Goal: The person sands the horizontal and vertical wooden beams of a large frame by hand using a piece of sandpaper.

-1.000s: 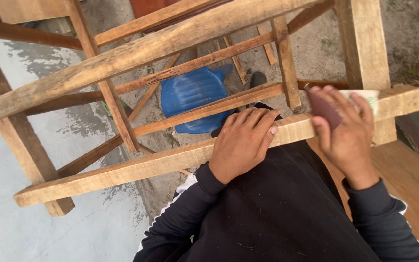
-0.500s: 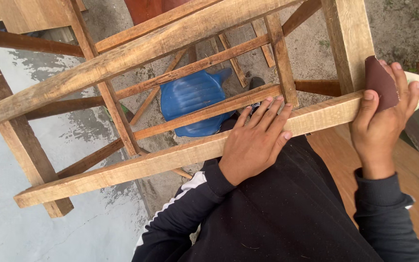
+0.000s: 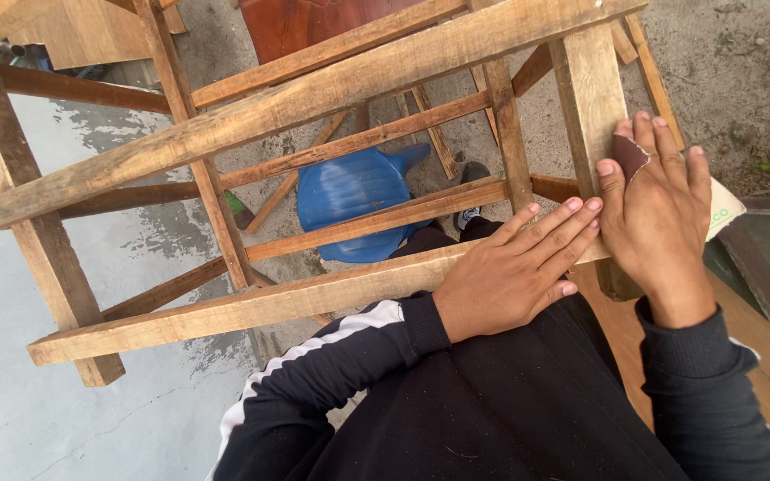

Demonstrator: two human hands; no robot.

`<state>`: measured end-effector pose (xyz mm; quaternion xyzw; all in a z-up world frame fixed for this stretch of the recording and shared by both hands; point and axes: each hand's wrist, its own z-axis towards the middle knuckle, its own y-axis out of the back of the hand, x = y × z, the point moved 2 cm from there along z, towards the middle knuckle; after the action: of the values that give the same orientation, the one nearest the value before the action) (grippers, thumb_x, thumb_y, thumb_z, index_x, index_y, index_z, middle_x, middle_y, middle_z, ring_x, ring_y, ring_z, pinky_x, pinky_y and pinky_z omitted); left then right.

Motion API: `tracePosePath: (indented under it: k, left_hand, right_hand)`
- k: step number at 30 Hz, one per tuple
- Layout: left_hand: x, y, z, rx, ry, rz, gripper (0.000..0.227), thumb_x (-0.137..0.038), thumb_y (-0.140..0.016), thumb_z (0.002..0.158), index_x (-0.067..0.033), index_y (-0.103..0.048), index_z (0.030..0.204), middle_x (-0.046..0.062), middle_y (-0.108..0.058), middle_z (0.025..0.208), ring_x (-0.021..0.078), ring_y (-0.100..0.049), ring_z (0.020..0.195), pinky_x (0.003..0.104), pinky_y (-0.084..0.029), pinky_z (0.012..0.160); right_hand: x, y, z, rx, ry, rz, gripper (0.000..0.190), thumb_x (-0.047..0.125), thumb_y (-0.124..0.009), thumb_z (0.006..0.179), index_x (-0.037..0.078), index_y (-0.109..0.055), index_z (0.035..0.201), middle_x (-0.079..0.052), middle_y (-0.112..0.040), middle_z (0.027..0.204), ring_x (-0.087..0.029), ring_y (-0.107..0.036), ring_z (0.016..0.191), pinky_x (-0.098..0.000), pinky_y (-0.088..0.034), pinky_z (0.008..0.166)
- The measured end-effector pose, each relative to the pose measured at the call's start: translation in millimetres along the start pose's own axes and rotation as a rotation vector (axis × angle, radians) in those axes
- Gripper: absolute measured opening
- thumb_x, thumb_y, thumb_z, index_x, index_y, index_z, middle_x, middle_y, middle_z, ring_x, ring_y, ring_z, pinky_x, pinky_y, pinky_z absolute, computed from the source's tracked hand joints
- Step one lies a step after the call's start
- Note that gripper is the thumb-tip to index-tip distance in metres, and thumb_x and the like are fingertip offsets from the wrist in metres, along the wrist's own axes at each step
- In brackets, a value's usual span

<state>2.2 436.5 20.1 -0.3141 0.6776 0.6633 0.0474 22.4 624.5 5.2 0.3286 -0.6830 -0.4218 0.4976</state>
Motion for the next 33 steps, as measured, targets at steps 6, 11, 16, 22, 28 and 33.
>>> tracePosePath:
  k: [6, 11, 16, 22, 28, 33]
  left_hand:
    - [0, -5, 2, -0.037, 0.024, -0.18, 0.066, -0.047, -0.033, 0.11, -0.0088, -0.027, 0.163, 0.008, -0.023, 0.173, 0.0209, -0.019, 0.163, 0.042, -0.018, 0.136]
    - [10, -9, 1, -0.023, -0.034, -0.277, 0.064, -0.043, -0.034, 0.111, -0.0079, -0.026, 0.164, 0.008, -0.023, 0.174, 0.0227, -0.019, 0.163, 0.042, -0.02, 0.136]
    - [15, -10, 1, -0.113, -0.028, -0.448, 0.062, -0.041, -0.032, 0.114, -0.0093, -0.022, 0.166, 0.007, -0.019, 0.176, 0.0235, -0.017, 0.166, 0.045, -0.018, 0.139]
    - [53, 8, 13, -0.25, 0.175, -0.221, 0.062, -0.042, -0.028, 0.115, -0.012, -0.014, 0.168, 0.008, -0.011, 0.177, 0.0252, -0.01, 0.166, 0.051, -0.011, 0.139]
    - [145, 45, 23, -0.226, 0.606, 0.178, 0.065, -0.045, -0.028, 0.114, -0.0104, -0.011, 0.167, 0.008, -0.009, 0.176, 0.0222, -0.007, 0.164, 0.05, -0.006, 0.135]
    - [167, 47, 29, -0.194, 0.765, 0.215, 0.064, -0.049, -0.026, 0.113, -0.016, -0.015, 0.167, 0.002, -0.011, 0.176, 0.0166, -0.009, 0.163, 0.048, -0.004, 0.135]
  right_hand:
    - [-22, 8, 20, -0.037, 0.071, 0.061, 0.047, 0.031, -0.043, 0.119, -0.003, -0.053, 0.15, -0.023, -0.045, 0.163, -0.038, -0.03, 0.157, -0.0565, -0.023, 0.125]
    - [-37, 15, 22, 0.164, 0.099, -0.206, 0.044, 0.041, -0.064, 0.097, -0.001, -0.076, 0.105, -0.021, -0.063, 0.137, -0.039, -0.049, 0.124, -0.0498, -0.044, 0.107]
    - [-74, 23, 67, -0.136, -0.156, 0.368, 0.04, 0.039, -0.048, 0.12, 0.009, -0.065, 0.14, -0.01, -0.062, 0.117, -0.012, -0.059, 0.099, -0.0348, -0.05, 0.084]
    - [-14, -21, 148, -0.277, 0.505, 0.011, 0.039, 0.031, -0.048, 0.122, 0.0, -0.069, 0.135, -0.018, -0.055, 0.15, -0.028, -0.045, 0.142, -0.0523, -0.035, 0.12]
    - [24, -10, 163, -0.102, 0.668, -0.1, 0.04, 0.033, -0.048, 0.118, 0.013, -0.059, 0.151, -0.016, -0.053, 0.157, -0.032, -0.042, 0.145, -0.0487, -0.025, 0.119]
    - [26, -18, 178, -0.084, 0.681, 0.015, 0.048, 0.033, -0.044, 0.122, -0.002, -0.055, 0.153, -0.023, -0.054, 0.15, -0.036, -0.043, 0.145, -0.0462, -0.024, 0.116]
